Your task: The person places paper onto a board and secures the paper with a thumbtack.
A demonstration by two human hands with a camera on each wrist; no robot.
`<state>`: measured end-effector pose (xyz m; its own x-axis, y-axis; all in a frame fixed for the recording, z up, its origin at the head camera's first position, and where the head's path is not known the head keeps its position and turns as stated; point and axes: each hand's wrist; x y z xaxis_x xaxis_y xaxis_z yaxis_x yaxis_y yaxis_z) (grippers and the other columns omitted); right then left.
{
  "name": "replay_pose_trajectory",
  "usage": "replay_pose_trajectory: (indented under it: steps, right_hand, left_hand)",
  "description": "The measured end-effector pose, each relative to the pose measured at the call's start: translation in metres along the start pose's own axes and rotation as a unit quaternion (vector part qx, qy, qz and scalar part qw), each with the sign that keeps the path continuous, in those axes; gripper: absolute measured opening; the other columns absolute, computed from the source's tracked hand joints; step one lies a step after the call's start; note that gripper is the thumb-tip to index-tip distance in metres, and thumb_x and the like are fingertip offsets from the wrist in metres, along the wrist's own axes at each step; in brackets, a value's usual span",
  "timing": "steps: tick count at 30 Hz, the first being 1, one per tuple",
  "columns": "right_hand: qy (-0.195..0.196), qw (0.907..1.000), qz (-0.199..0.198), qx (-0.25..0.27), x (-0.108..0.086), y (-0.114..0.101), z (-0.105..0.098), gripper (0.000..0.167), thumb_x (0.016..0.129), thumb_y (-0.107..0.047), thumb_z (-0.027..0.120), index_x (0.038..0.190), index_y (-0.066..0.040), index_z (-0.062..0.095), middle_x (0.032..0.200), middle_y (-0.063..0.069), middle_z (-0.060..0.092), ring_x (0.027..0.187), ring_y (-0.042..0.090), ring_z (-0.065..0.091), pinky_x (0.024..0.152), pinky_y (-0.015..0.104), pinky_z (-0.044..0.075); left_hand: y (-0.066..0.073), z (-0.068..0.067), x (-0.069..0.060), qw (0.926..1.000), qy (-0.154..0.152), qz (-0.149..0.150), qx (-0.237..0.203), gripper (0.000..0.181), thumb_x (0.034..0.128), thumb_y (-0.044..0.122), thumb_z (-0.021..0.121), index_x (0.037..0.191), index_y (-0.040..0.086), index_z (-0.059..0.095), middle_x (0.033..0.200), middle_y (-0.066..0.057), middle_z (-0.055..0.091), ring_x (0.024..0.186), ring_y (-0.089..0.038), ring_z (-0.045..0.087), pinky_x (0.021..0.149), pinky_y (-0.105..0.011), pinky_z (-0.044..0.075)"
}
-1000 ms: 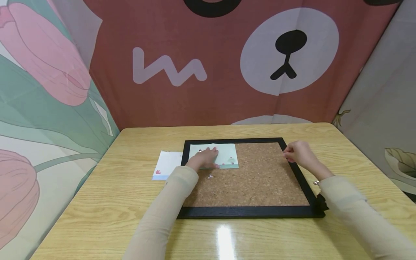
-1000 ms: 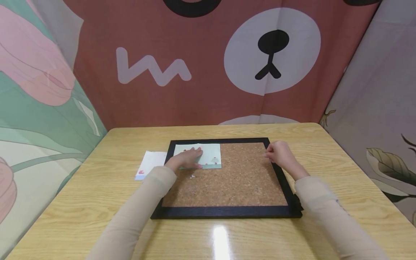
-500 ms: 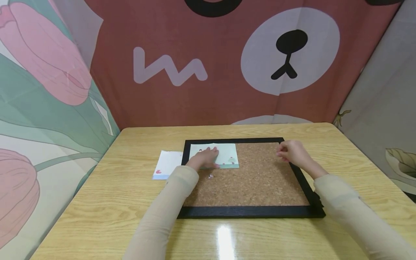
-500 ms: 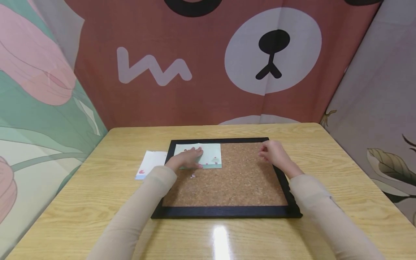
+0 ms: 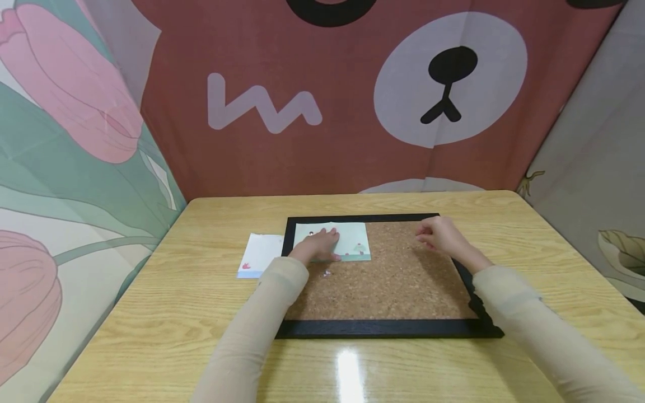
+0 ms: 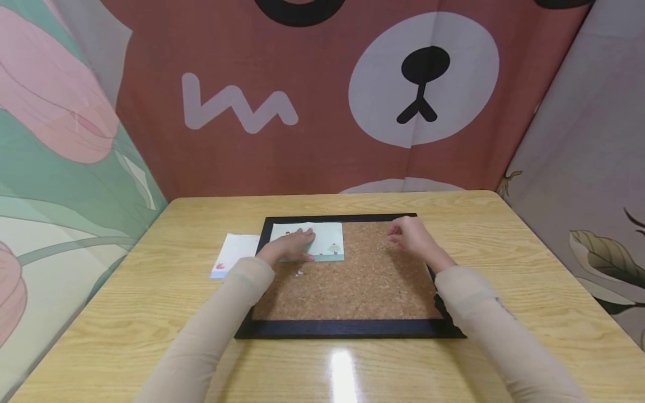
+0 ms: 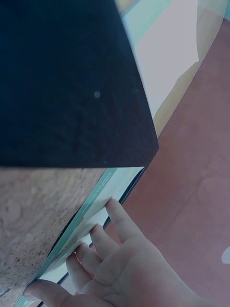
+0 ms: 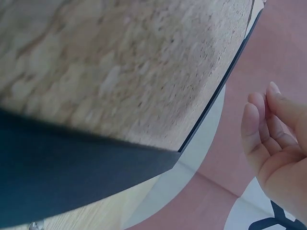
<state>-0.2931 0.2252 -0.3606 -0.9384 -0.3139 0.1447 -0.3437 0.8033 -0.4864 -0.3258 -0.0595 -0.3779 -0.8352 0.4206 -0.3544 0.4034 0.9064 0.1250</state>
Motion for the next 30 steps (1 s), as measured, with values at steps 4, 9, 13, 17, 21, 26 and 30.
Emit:
replay_pose_trajectory:
  steps: [4, 9, 13, 17, 21, 26, 30]
  right_hand:
    - [-0.007, 1.0, 0.003, -0.005, 0.003, -0.002, 0.003, 0.007, 0.082, 0.004, 0.06, 0.085, 0.008, 0.064, 0.072, 0.014, 0.062, 0.051, 0.015, 0.048, 0.044, 0.026, 0.041]
    - [-0.01, 0.9999, -0.005, -0.012, 0.007, -0.005, 0.008, 0.01, 0.081, 0.004, 0.061, 0.088, 0.009, 0.065, 0.075, 0.014, 0.064, 0.057, 0.015, 0.055, 0.048, 0.027, 0.045]
    - [-0.016, 0.9998, 0.003, -0.012, 0.011, -0.007, 0.012, 0.01, 0.081, 0.003, 0.061, 0.088, 0.008, 0.066, 0.077, 0.013, 0.065, 0.065, 0.018, 0.059, 0.053, 0.03, 0.048]
    - [-0.024, 0.9996, 0.008, -0.012, 0.016, -0.009, 0.016, 0.01, 0.081, 0.003, 0.06, 0.088, 0.007, 0.066, 0.076, 0.012, 0.064, 0.065, 0.018, 0.058, 0.053, 0.03, 0.048]
    - [-0.019, 0.9995, -0.003, -0.025, 0.019, -0.012, 0.019, 0.009, 0.08, 0.003, 0.061, 0.087, 0.007, 0.067, 0.075, 0.011, 0.064, 0.065, 0.018, 0.058, 0.053, 0.03, 0.047]
    - [0.005, 0.9987, -0.01, -0.05, 0.024, -0.016, 0.024, 0.007, 0.079, -0.001, 0.065, 0.084, 0.003, 0.068, 0.073, 0.009, 0.064, 0.063, 0.017, 0.058, 0.054, 0.032, 0.047]
    - [0.013, 0.9969, -0.006, -0.077, 0.027, -0.019, 0.028, 0.005, 0.077, -0.006, 0.068, 0.078, -0.001, 0.067, 0.07, 0.005, 0.062, 0.057, 0.014, 0.053, 0.051, 0.031, 0.044]
  left_hand:
    - [0.0, 0.0, 0.0, 1.0, -0.002, -0.002, -0.001, 0.069, 0.0877, 0.04, 0.049, 0.143, 0.011, 0.02, 0.148, -0.002, 0.009, 0.134, -0.023, 0.008, 0.105, -0.043, 0.013]
    - [0.0, -0.001, -0.001, 1.0, -0.003, 0.0, -0.004, 0.069, 0.0877, 0.04, 0.05, 0.143, 0.011, 0.021, 0.148, -0.002, 0.01, 0.134, -0.023, 0.008, 0.105, -0.043, 0.013]
    - [0.001, 0.0, -0.001, 1.0, -0.003, -0.003, -0.008, 0.069, 0.0878, 0.04, 0.049, 0.143, 0.012, 0.02, 0.148, -0.001, 0.009, 0.134, -0.023, 0.007, 0.105, -0.043, 0.013]
    - [0.001, 0.0, -0.001, 1.0, -0.003, -0.002, -0.006, 0.068, 0.0882, 0.04, 0.049, 0.143, 0.011, 0.02, 0.148, -0.001, 0.009, 0.134, -0.023, 0.007, 0.105, -0.043, 0.013]
    - [0.002, -0.001, -0.001, 1.0, -0.002, -0.001, -0.002, 0.068, 0.0883, 0.04, 0.049, 0.143, 0.011, 0.021, 0.148, -0.002, 0.009, 0.134, -0.023, 0.008, 0.105, -0.043, 0.013]
    - [0.001, -0.001, -0.001, 1.0, -0.002, -0.002, -0.002, 0.068, 0.0882, 0.04, 0.049, 0.143, 0.011, 0.021, 0.148, -0.002, 0.01, 0.134, -0.023, 0.008, 0.105, -0.043, 0.013]
    - [0.001, 0.0, 0.0, 1.0, -0.002, 0.0, 0.002, 0.068, 0.0879, 0.04, 0.049, 0.143, 0.011, 0.021, 0.148, -0.002, 0.01, 0.134, -0.024, 0.008, 0.105, -0.043, 0.014]
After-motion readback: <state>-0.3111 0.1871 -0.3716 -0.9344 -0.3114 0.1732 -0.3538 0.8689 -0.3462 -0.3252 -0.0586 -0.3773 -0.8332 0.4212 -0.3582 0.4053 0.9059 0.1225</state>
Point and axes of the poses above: each hand's wrist, its own x-axis towards the middle knuckle, its own z-axis out of the palm, y = z × x
